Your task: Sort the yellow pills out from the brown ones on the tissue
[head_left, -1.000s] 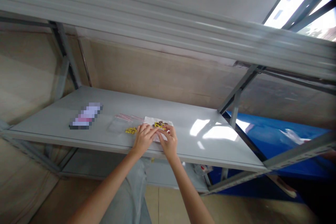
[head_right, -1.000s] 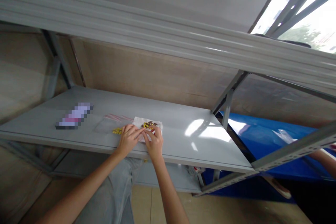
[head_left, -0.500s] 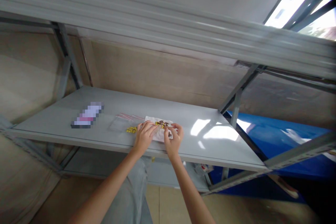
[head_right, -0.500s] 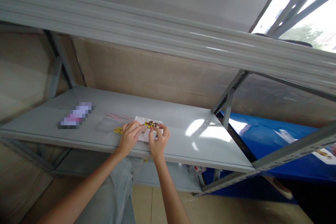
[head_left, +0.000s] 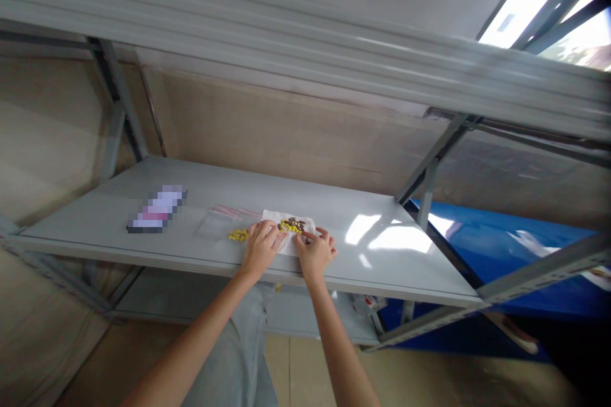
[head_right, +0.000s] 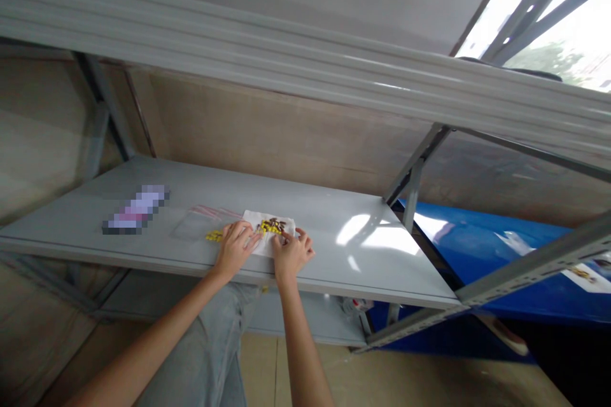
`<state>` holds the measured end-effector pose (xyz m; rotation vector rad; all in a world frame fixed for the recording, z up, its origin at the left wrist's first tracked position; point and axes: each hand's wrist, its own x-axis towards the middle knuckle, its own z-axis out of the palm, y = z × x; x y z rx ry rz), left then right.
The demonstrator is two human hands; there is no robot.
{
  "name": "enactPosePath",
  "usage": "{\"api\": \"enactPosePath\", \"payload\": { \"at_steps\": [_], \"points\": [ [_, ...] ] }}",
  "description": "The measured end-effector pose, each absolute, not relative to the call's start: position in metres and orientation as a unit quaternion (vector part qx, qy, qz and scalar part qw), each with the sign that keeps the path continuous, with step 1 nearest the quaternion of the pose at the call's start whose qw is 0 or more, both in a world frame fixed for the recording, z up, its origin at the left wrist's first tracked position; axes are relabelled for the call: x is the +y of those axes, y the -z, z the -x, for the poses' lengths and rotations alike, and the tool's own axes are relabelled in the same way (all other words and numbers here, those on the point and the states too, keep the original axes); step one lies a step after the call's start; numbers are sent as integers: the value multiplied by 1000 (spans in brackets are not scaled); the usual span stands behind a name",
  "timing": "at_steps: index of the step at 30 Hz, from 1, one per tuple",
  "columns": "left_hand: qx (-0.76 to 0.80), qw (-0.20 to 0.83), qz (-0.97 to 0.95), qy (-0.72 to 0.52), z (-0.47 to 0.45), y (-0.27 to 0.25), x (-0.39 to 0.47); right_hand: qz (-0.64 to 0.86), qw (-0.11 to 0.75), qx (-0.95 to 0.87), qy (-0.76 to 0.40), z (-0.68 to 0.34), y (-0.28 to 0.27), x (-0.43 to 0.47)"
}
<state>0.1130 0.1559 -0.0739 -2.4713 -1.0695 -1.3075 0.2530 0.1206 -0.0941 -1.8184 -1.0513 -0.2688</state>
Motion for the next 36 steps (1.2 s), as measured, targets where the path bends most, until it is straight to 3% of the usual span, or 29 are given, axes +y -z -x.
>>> {"api": "enactPosePath", "payload": {
  "at_steps": [8, 12, 22, 29, 36],
  "points": [
    [-318, 96, 866, 374, -117, 79, 155, 831, 394, -390, 48, -247, 79, 119],
    [-322, 83, 868, 369, -117, 79, 155, 837, 387, -386, 32, -247, 76, 119],
    [-370, 105, 852, 355, -117, 80, 157, 798, 476, -369, -8, -253, 81, 119],
    [-403, 114, 842, 341, -116, 75, 154, 613, 609, -502, 32, -257, 84, 118],
    [-433, 87, 839, 319, -116, 73, 152, 538, 594, -598, 3, -250, 79, 116]
  ]
}}
